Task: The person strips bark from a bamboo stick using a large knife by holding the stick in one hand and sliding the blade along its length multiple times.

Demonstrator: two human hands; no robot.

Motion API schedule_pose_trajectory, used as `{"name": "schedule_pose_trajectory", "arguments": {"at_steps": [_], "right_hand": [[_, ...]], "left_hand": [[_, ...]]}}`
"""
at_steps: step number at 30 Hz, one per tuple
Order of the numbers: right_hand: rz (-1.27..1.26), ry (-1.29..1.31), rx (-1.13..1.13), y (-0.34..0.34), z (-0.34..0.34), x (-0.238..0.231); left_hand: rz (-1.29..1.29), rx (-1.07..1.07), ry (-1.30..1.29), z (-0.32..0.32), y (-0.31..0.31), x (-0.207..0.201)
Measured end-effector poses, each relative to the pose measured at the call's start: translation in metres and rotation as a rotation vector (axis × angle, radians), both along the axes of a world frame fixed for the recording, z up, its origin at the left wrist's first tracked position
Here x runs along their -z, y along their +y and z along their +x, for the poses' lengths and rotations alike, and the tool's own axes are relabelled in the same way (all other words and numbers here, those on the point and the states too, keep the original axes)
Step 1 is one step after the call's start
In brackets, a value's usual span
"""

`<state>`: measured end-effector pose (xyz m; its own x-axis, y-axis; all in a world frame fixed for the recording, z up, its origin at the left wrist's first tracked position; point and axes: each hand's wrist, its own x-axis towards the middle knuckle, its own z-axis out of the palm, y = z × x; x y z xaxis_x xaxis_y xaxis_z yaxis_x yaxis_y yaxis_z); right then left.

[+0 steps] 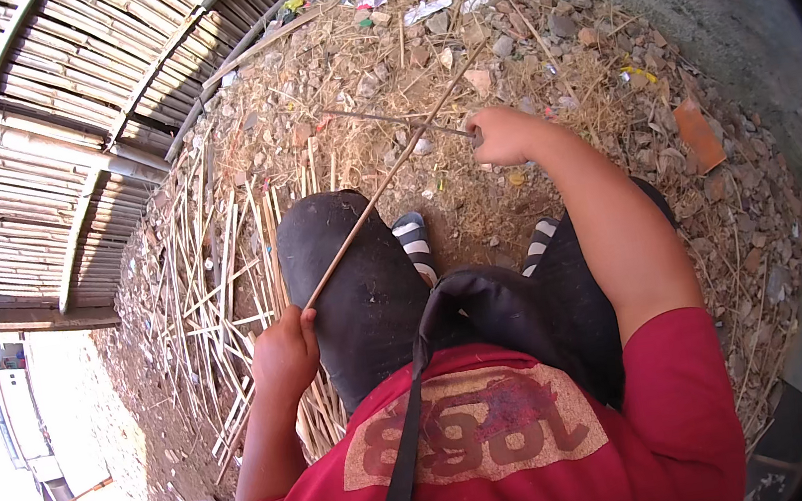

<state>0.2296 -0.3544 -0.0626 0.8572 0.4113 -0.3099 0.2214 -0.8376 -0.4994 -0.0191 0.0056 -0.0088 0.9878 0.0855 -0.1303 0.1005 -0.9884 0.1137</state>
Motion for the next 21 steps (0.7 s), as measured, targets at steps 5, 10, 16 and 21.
{"name": "schedule_pose_trajectory", "arguments": {"at_steps": [5,10,16,21], "right_hand": [[-0.140,0.000,-0.278,0.041,-0.032,-0.043],[-0.031,-0.018,-0.134,0.023,-0.016,-0.016],[-0.028,-0.008,-0.090,0.025,-0.013,-0.025],[0.049,-0.054,-0.099,0.032,-0.026,-0.017]], "left_hand": [[-0.047,-0.050,-0.036,-0.009,-0.003,0.013],[-0.113,-0.026,-0.044,-0.003,-0.002,0.011],[-0.322,0.001,-0.014,0.006,0.006,0.012],[-0.249,-0.009,-0.020,0.004,0.004,0.009]]}}
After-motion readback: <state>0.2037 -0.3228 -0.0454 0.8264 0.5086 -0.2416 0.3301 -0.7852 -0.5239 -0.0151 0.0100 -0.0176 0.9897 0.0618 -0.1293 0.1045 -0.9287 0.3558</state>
